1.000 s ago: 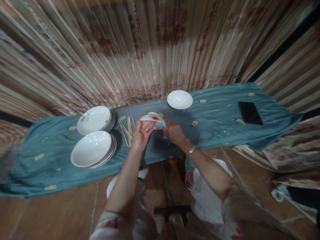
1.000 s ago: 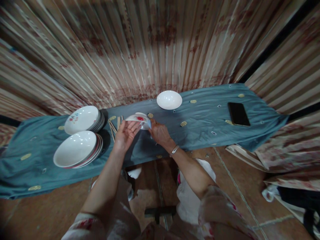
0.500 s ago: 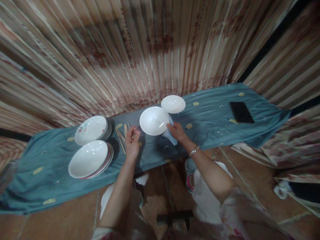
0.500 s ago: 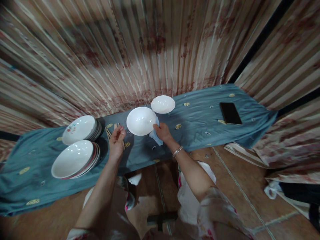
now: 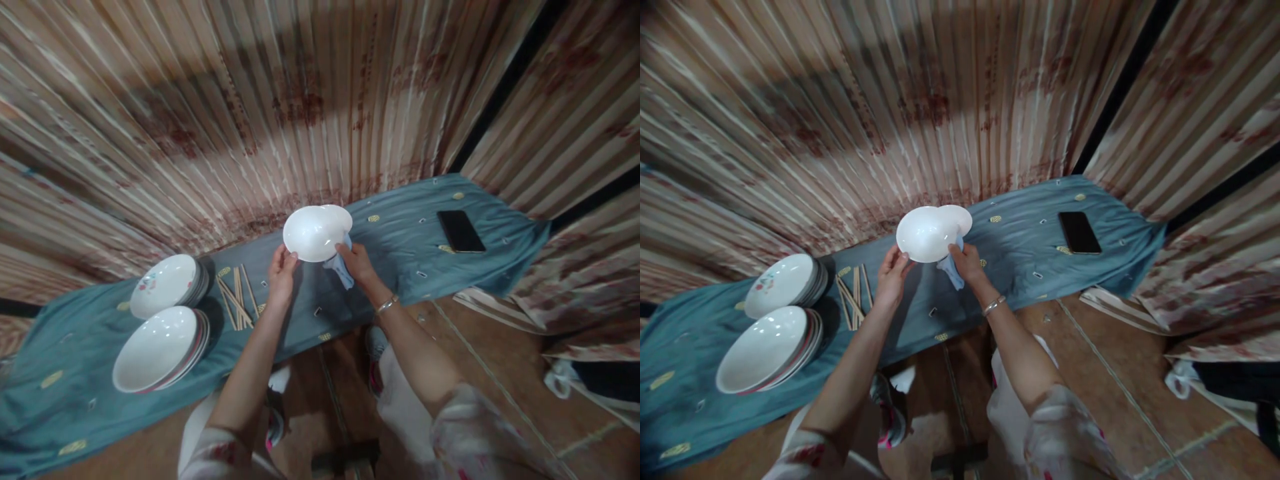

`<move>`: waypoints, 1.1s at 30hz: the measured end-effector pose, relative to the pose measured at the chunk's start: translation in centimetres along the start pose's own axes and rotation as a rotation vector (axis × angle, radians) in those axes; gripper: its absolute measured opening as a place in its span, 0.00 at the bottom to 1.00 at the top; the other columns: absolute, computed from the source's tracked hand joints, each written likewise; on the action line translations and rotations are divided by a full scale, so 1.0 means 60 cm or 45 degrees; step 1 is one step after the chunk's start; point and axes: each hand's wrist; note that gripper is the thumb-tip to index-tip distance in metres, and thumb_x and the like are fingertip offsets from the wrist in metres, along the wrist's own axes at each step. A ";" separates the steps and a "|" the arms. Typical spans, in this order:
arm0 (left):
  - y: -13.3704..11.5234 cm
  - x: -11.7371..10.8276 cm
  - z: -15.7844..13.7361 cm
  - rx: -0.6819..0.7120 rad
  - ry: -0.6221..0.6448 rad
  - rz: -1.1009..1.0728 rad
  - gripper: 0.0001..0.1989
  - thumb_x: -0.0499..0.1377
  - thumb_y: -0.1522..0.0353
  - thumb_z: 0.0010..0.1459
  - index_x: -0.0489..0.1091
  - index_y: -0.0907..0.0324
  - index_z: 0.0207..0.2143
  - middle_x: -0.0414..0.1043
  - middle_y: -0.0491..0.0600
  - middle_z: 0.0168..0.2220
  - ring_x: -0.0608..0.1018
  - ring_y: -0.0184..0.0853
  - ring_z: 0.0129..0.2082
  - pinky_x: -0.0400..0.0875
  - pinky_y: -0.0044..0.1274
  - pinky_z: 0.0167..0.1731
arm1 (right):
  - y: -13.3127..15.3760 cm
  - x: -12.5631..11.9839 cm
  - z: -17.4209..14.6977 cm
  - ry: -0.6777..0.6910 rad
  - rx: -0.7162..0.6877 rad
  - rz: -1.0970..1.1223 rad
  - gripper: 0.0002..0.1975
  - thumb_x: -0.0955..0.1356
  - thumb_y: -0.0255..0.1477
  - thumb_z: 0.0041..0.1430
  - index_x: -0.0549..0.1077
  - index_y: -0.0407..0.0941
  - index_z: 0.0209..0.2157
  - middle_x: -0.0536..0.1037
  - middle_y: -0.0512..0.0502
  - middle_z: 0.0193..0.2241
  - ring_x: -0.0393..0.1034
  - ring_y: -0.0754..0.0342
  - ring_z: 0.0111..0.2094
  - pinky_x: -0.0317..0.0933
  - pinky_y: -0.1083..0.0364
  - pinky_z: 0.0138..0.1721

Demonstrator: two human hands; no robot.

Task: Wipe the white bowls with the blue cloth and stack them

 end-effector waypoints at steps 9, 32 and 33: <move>0.012 0.061 0.089 -0.084 0.099 0.081 0.18 0.70 0.66 0.42 0.74 0.57 0.38 0.79 0.47 0.36 0.79 0.37 0.42 0.75 0.30 0.47 | -0.006 -0.031 0.052 -0.093 0.023 -0.121 0.23 0.64 0.50 0.50 0.61 0.47 0.16 0.56 0.56 0.15 0.55 0.58 0.23 0.50 0.57 0.25; 0.101 0.063 0.219 0.039 0.126 0.327 0.04 0.66 0.74 0.49 0.79 0.58 0.30 0.79 0.52 0.43 0.72 0.45 0.59 0.55 0.37 0.67 | -0.026 -0.014 0.098 -0.158 0.123 -0.863 0.25 0.64 0.43 0.67 0.81 0.38 0.29 0.83 0.31 0.30 0.80 0.42 0.39 0.65 0.54 0.37; 0.104 0.063 0.221 0.034 0.142 0.307 0.05 0.66 0.74 0.49 0.79 0.59 0.31 0.79 0.53 0.44 0.71 0.45 0.59 0.54 0.37 0.68 | -0.026 -0.013 0.098 -0.156 0.130 -0.891 0.25 0.64 0.43 0.68 0.81 0.38 0.30 0.83 0.29 0.32 0.80 0.41 0.40 0.65 0.54 0.38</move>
Point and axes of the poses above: each hand's wrist, its own z-axis towards the middle knuckle, its own x-axis out of the palm, y = z × x
